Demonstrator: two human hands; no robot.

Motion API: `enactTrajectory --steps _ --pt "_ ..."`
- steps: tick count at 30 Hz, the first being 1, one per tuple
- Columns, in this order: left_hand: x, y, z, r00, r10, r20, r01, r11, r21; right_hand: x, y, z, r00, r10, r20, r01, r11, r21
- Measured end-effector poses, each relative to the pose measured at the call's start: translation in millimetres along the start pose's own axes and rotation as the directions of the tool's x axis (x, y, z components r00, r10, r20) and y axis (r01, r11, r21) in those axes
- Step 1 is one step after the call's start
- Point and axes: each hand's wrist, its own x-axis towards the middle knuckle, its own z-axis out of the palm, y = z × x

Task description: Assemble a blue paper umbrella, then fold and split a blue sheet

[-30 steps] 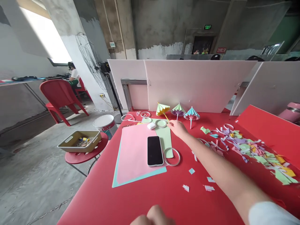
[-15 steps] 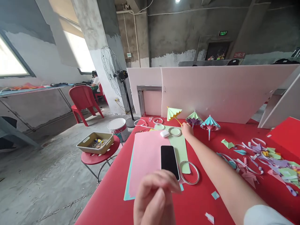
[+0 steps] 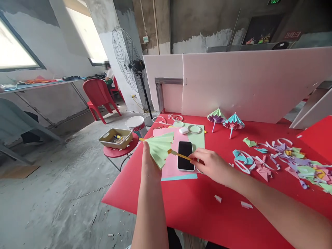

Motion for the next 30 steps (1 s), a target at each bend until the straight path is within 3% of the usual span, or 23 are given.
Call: enactTrajectory --steps 3,6,11,17,23,27,30 --pt "-2.4 3.1 -2.3 0.994 -0.098 -0.053 0.097 0.995 -0.029 -5.0 -9.1 4.3 0.999 0.022 0.038 -0.021 0.999 -0.024" --pt "0.9 2.6 -6.1 0.991 -0.131 -0.008 0.130 0.989 -0.074 -7.3 -14.8 9.9 0.999 -0.014 0.050 0.015 1.000 -0.004" --pt "7.6 -4.5 -10.7 0.999 -0.051 0.009 0.052 0.976 -0.211 -7.9 -18.3 19.8 0.997 -0.037 0.065 0.036 0.999 0.024" --pt "9.1 -6.0 -11.2 0.999 -0.020 -0.027 0.013 0.974 -0.226 -9.2 -19.3 24.0 0.992 0.007 0.124 -0.017 0.996 0.083" --pt "1.9 1.0 -3.2 0.999 -0.019 -0.043 0.016 0.997 -0.072 -10.1 -16.4 19.1 0.969 0.101 0.226 -0.145 0.971 0.189" --pt "-3.4 5.7 -1.1 1.000 -0.023 0.010 0.022 0.999 0.033 -12.5 -5.8 16.9 0.904 0.287 0.317 -0.391 0.855 0.340" --pt "-2.1 3.8 -3.5 0.999 0.048 -0.011 -0.047 0.994 0.095 -14.1 4.4 17.2 0.874 0.358 0.329 -0.472 0.790 0.391"
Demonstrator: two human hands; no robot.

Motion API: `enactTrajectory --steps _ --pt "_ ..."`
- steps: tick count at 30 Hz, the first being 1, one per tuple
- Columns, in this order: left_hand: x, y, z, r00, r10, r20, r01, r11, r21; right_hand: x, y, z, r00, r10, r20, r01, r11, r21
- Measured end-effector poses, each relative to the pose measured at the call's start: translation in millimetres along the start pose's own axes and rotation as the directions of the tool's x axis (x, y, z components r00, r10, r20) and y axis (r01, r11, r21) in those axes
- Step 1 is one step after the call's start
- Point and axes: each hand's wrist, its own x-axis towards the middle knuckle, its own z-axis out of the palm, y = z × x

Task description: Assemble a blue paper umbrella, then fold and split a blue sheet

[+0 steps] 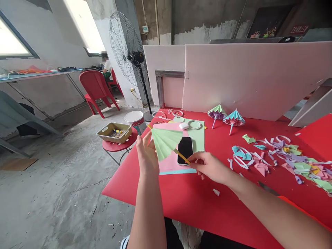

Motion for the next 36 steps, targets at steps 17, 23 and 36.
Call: enactTrajectory --steps 17,23,36 --pt "5.5 -20.9 0.3 0.962 -0.104 0.253 0.165 0.958 -0.234 -5.6 2.1 16.8 0.986 0.011 0.169 -0.033 0.991 0.130" --pt "1.9 -18.1 2.2 0.959 -0.130 0.254 0.192 0.952 -0.237 -7.1 -1.4 17.7 0.979 -0.030 0.202 0.000 0.989 0.146" --pt "-1.2 -21.8 6.1 0.969 -0.032 0.246 0.059 0.993 -0.106 -1.1 -3.8 18.2 0.994 -0.085 0.066 0.076 0.988 0.133"
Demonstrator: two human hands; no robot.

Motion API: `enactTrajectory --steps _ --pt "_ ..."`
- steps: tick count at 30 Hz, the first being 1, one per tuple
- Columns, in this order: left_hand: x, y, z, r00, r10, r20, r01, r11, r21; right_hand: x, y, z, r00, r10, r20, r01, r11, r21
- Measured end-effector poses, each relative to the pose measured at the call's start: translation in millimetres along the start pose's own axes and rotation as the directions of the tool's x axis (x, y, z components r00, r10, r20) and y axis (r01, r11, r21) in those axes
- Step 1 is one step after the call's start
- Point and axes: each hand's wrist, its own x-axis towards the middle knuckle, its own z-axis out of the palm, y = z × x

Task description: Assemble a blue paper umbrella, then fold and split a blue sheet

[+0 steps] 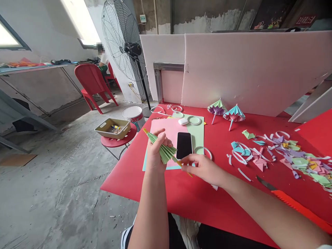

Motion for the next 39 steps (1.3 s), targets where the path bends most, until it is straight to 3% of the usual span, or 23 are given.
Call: enactTrajectory --steps 4,8,11,19,24,27,31,35,39 --pt "-4.0 -3.3 6.1 0.999 0.008 0.048 -0.013 0.993 0.116 11.7 -5.0 7.8 0.998 -0.068 -0.001 0.067 0.981 0.184" --pt "-6.2 -3.3 8.9 0.998 -0.028 0.064 0.017 0.987 0.163 18.4 -4.9 12.8 0.995 -0.069 0.076 0.034 0.923 0.384" --pt "-7.0 -1.9 9.3 0.995 -0.059 0.086 0.042 0.981 0.188 18.4 -2.7 12.8 0.993 -0.075 0.086 0.030 0.902 0.430" --pt "-7.8 -4.3 10.9 0.990 -0.089 0.111 0.065 0.978 0.200 13.1 1.1 14.9 0.996 -0.071 0.048 0.049 0.934 0.354" --pt "-5.3 -6.5 10.2 0.990 -0.095 0.105 0.072 0.976 0.204 8.0 8.4 8.0 0.996 -0.076 -0.040 0.080 0.991 0.105" --pt "-6.2 -5.5 12.7 0.992 -0.105 0.067 0.087 0.970 0.226 1.9 17.7 4.5 0.992 -0.029 -0.123 0.028 1.000 -0.010" --pt "-8.1 -1.9 20.0 0.979 -0.170 0.110 0.133 0.951 0.279 -6.5 27.2 2.7 0.993 0.026 -0.114 -0.021 0.999 0.039" --pt "-3.6 1.8 19.3 0.996 -0.082 0.030 0.071 0.957 0.280 -5.7 25.1 -16.7 0.981 0.071 -0.182 -0.034 0.979 0.201" --pt "2.0 0.6 11.3 0.995 -0.019 -0.096 0.046 0.958 0.284 27.3 20.4 -62.6 0.915 0.055 -0.399 0.024 0.982 0.190"
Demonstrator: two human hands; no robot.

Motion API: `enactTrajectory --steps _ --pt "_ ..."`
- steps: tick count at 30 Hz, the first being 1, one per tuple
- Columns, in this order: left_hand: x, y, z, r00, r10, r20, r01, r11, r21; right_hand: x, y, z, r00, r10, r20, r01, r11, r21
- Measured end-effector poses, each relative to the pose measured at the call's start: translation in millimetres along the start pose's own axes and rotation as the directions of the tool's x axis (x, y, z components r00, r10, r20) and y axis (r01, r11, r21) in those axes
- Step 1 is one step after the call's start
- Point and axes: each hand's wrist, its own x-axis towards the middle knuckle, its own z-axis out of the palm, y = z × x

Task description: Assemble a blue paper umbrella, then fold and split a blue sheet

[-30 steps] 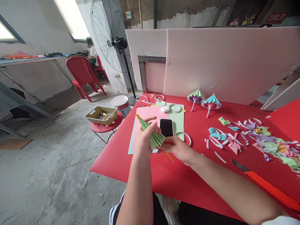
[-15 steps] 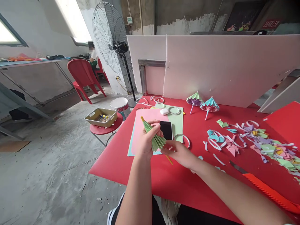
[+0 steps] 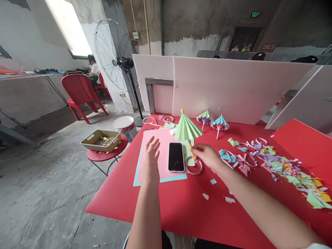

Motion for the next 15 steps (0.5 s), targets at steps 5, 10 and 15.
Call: enactTrajectory --steps 5,10,15 --pt "-2.2 -6.8 4.8 0.999 -0.026 0.038 0.026 1.000 0.015 105.7 -2.3 -16.0 0.984 -0.033 -0.177 0.022 0.998 -0.061" --pt "-1.4 -10.4 10.5 0.998 -0.053 0.038 0.052 0.998 0.022 189.7 9.2 -22.2 0.959 0.072 -0.273 -0.126 0.974 -0.186" --pt "1.0 -13.0 11.4 0.997 -0.047 0.056 0.046 0.999 0.025 228.4 29.6 -34.2 0.924 0.157 -0.348 -0.267 0.917 -0.295"
